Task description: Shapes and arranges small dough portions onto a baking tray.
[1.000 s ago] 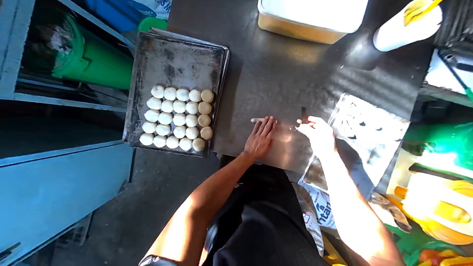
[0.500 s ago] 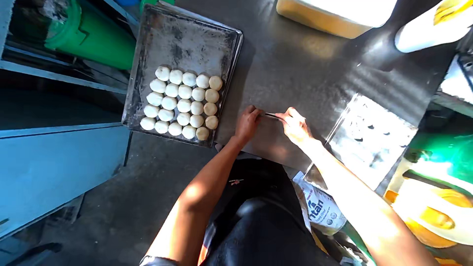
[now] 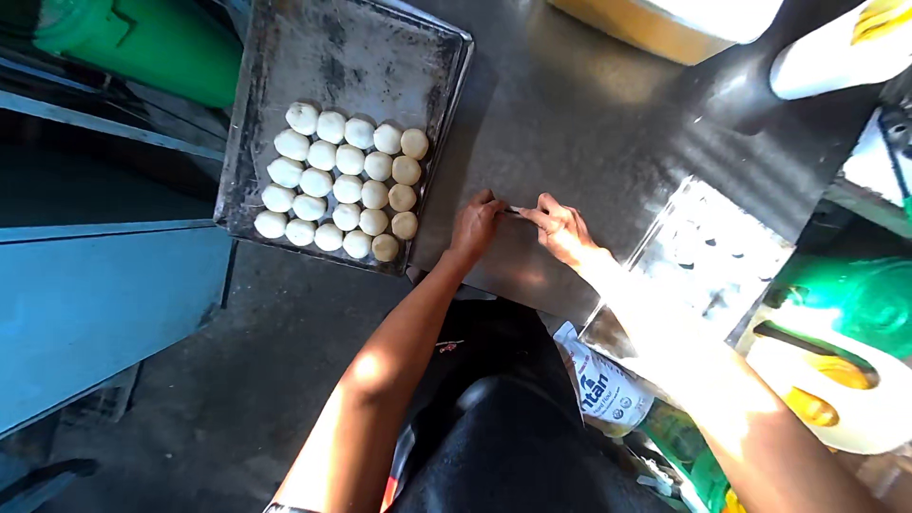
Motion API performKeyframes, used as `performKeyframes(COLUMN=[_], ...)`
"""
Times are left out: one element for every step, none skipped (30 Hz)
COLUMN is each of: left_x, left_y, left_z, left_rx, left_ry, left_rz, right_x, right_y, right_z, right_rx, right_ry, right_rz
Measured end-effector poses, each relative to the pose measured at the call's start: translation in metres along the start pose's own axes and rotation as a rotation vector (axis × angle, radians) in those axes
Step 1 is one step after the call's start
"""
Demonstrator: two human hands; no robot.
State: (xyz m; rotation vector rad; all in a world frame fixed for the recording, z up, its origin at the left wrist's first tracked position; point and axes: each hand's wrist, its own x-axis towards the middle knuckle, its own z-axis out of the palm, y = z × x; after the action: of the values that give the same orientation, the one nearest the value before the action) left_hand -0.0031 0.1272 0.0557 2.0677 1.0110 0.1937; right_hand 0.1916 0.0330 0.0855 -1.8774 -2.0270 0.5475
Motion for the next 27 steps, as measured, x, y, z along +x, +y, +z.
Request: performKeyframes(left_x=[0.0, 0.0, 0.0, 0.0, 0.0, -0.001, -0.001, -0.001, -0.001, -0.002, -0.002, -0.002, -0.001, -0.001, -0.001, 0.0, 0.002, 0.004, 0.006, 0.008, 0.009, 0.011, 0.013, 0.015, 0.015, 0.015, 0.013], left_y=[0.001, 0.001, 0.001, 0.001, 0.001, 0.0, -0.001, -0.001, -0.001, 0.0, 0.001, 0.001, 0.001, 0.001, 0.002, 0.004, 0.006, 0.008, 0.011, 0.015, 0.019, 0.024, 0.029, 0.036, 0.041, 0.046, 0.051], left_z=[0.001, 0.001, 0.002, 0.002, 0.002, 0.002, 0.003, 0.004, 0.004, 0.003, 0.002, 0.002, 0.002, 0.003, 0.002, 0.001, 0.0, -0.002, -0.004, -0.004, -0.004, -0.003, -0.001, 0.0, 0.002, 0.003, 0.002], left_rx=[0.003, 0.004, 0.003, -0.003, -0.011, -0.015, -0.015, -0.015, -0.015, -0.015, -0.015, -0.017, -0.016, -0.016, -0.018, -0.019, -0.019, -0.016, -0.012, -0.003, 0.012, 0.042, 0.085, 0.126, 0.162, 0.189, 0.189], left_ry=[0.002, 0.008, 0.015, 0.022, 0.027, 0.027, 0.031, 0.035, 0.034, 0.03, 0.028, 0.029, 0.032, 0.033, 0.028, 0.02, 0.006, -0.014, -0.026, -0.032, -0.032, -0.033, -0.039, -0.049, -0.063, -0.071, -0.071], left_rz=[-0.003, -0.005, -0.007, -0.005, -0.001, 0.002, 0.009, 0.013, 0.014, 0.013, 0.016, 0.023, 0.031, 0.036, 0.033, 0.021, -0.003, -0.036, -0.065, -0.084, -0.1, -0.117, -0.13, -0.135, -0.135, -0.132, -0.123], right_x=[-0.003, -0.006, -0.011, -0.016, -0.022, -0.028, -0.034, -0.039, -0.044, -0.049, -0.054, -0.059, -0.063, -0.067, -0.071, -0.074, -0.075, -0.074, -0.072, -0.068, -0.063, -0.056, -0.05, -0.046, -0.045, -0.047, -0.051], right_y=[0.003, 0.007, 0.012, 0.015, 0.017, 0.02, 0.023, 0.027, 0.03, 0.032, 0.034, 0.035, 0.036, 0.036, 0.035, 0.033, 0.03, 0.026, 0.022, 0.018, 0.016, 0.019, 0.025, 0.032, 0.036, 0.035, 0.029], right_z=[-0.003, -0.005, -0.007, -0.01, -0.013, -0.014, -0.014, -0.013, -0.014, -0.014, -0.015, -0.015, -0.016, -0.017, -0.018, -0.02, -0.022, -0.024, -0.025, -0.026, -0.026, -0.022, -0.016, -0.011, -0.006, -0.004, -0.003], right_rx=[-0.027, -0.054, -0.08, -0.094, -0.101, -0.106, -0.112, -0.116, -0.122, -0.131, -0.138, -0.141, -0.142, -0.146, -0.145, -0.142, -0.13, -0.108, -0.079, -0.041, 0.008, 0.06, 0.092, 0.093, 0.067, 0.041, 0.039], right_ry=[-0.004, -0.003, -0.008, -0.016, -0.02, -0.014, -0.002, 0.01, 0.016, 0.014, 0.012, 0.014, 0.017, 0.02, 0.021, 0.022, 0.035, 0.063, 0.109, 0.162, 0.239, 0.329, 0.42, 0.478, 0.503, 0.508, 0.506], right_rz=[-0.001, -0.003, 0.004, 0.018, 0.037, 0.052, 0.062, 0.068, 0.074, 0.083, 0.09, 0.096, 0.105, 0.117, 0.13, 0.143, 0.152, 0.163, 0.187, 0.236, 0.297, 0.363, 0.42, 0.476, 0.531, 0.574, 0.592])
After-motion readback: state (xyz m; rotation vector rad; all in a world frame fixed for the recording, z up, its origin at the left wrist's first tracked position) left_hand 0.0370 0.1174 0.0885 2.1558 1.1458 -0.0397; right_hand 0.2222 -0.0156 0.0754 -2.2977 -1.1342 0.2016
